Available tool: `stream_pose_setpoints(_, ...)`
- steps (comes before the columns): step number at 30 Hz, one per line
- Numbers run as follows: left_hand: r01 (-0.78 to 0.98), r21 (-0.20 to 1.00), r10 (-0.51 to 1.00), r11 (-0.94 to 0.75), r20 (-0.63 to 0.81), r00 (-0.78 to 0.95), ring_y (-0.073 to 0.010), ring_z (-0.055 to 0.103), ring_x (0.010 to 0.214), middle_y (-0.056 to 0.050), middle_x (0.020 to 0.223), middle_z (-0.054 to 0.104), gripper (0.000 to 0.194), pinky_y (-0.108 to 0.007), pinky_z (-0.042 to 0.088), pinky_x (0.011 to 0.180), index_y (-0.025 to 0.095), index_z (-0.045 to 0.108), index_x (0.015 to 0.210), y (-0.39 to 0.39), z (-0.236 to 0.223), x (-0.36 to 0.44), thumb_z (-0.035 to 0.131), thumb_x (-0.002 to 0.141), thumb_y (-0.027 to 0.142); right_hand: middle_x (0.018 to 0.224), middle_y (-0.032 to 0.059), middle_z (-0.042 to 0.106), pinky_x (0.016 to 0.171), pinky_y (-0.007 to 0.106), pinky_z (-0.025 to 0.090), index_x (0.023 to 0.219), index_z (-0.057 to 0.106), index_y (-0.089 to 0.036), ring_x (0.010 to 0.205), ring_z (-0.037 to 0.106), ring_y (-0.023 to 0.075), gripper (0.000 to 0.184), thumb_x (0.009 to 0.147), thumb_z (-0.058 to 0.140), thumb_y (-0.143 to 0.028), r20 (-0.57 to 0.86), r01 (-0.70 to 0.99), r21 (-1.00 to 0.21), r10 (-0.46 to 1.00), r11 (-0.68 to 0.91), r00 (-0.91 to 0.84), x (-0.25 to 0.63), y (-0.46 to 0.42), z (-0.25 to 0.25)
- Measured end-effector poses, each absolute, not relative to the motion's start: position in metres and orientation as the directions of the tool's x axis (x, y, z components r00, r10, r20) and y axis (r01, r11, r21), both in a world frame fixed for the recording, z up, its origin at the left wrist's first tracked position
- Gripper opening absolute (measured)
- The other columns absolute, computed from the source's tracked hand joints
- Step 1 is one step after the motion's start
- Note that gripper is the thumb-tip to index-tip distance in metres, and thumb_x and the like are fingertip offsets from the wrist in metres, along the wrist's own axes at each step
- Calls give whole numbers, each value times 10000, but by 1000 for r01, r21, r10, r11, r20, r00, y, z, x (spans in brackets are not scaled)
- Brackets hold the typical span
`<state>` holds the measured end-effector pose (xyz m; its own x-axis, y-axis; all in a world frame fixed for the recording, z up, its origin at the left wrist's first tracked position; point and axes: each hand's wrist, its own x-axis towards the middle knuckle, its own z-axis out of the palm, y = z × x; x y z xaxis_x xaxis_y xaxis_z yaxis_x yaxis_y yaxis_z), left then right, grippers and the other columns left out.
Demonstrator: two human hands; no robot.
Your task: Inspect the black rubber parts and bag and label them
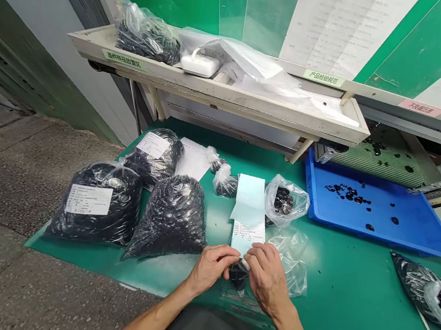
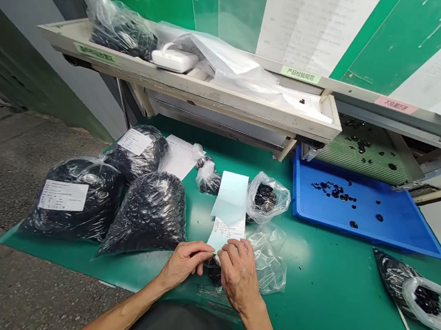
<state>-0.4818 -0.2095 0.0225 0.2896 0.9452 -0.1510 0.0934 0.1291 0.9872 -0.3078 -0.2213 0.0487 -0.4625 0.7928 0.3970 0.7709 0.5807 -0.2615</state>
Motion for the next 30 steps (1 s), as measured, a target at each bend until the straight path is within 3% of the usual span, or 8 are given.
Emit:
stream_pose_setpoints(5, 98, 990, 982, 106, -120, 147, -63, 476, 377, 2, 699, 619, 200, -213, 361, 433, 198, 705, 754, -213, 23, -484, 582, 832, 335, 930, 59, 652, 879, 443, 459, 932, 603, -213, 1030, 549, 238, 296, 829, 397, -27, 410, 739, -379, 817, 557, -405, -277, -219, 52)
stream_pose_setpoints(10, 125, 978, 985, 166, -170, 15, -74, 447, 357, 54, 483, 524, 224, -198, 346, 452, 195, 615, 666, -207, 25, -497, 570, 832, 338, 977, 69, 654, 847, 439, 499, 981, 619, -243, 980, 591, 245, 205, 879, 466, -153, 484, 818, -447, 867, 363, -120, -231, -223, 65)
stream_pose_setpoints(14, 144, 980, 983, 134, -150, 102, -80, 476, 378, 50, 520, 550, 215, -203, 363, 482, 195, 618, 673, -204, 32, -490, 574, 831, 333, 1142, 93, 627, 880, 418, 500, 1152, 592, -241, 1071, 563, 243, 330, 875, 450, -130, 382, 768, -381, 844, 515, -377, -262, -223, 72)
stream_pose_setpoints(16, 146, 982, 981, 121, -141, 131, -84, 495, 391, 44, 547, 573, 210, -207, 364, 488, 193, 634, 680, -205, 37, -485, 582, 827, 335, 1106, 88, 640, 848, 403, 502, 1113, 606, -243, 1042, 566, 235, 323, 885, 420, -108, 360, 763, -354, 832, 540, -422, -283, -219, 68)
stream_pose_setpoints(21, 110, 980, 962, 168, -187, 199, -99, 527, 436, 12, 572, 633, 181, -213, 374, 502, 185, 691, 702, -207, 41, -486, 633, 789, 333, 932, 47, 671, 854, 399, 471, 933, 623, -228, 1008, 561, 224, 282, 900, 391, -71, 377, 739, -403, 834, 540, -403, -284, -220, 55)
stream_pose_setpoints(25, 5, 959, 959, 283, -283, -12, -77, 437, 370, 35, 455, 553, 228, -184, 300, 404, 173, 643, 698, -203, 36, -494, 621, 787, 382, 927, 43, 673, 853, 376, 477, 936, 625, -228, 965, 586, 211, 198, 917, 451, -135, 389, 733, -521, 886, 436, -250, -253, -225, 59)
stream_pose_setpoints(27, 17, 958, 958, 287, -287, 19, -75, 476, 382, 15, 566, 614, 225, -175, 301, 384, 172, 631, 782, -201, 33, -492, 598, 798, 394, 925, 40, 677, 845, 362, 484, 943, 632, -234, 949, 599, 206, 167, 924, 474, -186, 371, 713, -573, 904, 404, -214, -246, -223, 66)
stream_pose_setpoints(30, 89, 958, 931, 273, -286, 226, -94, 593, 467, -58, 956, 674, 350, -185, 375, 403, 213, 580, 1127, -200, 32, -481, 580, 799, 334, 909, 35, 680, 822, 348, 488, 919, 635, -235, 948, 606, 206, 165, 932, 471, -219, 336, 659, -628, 908, 414, -251, -253, -218, 75)
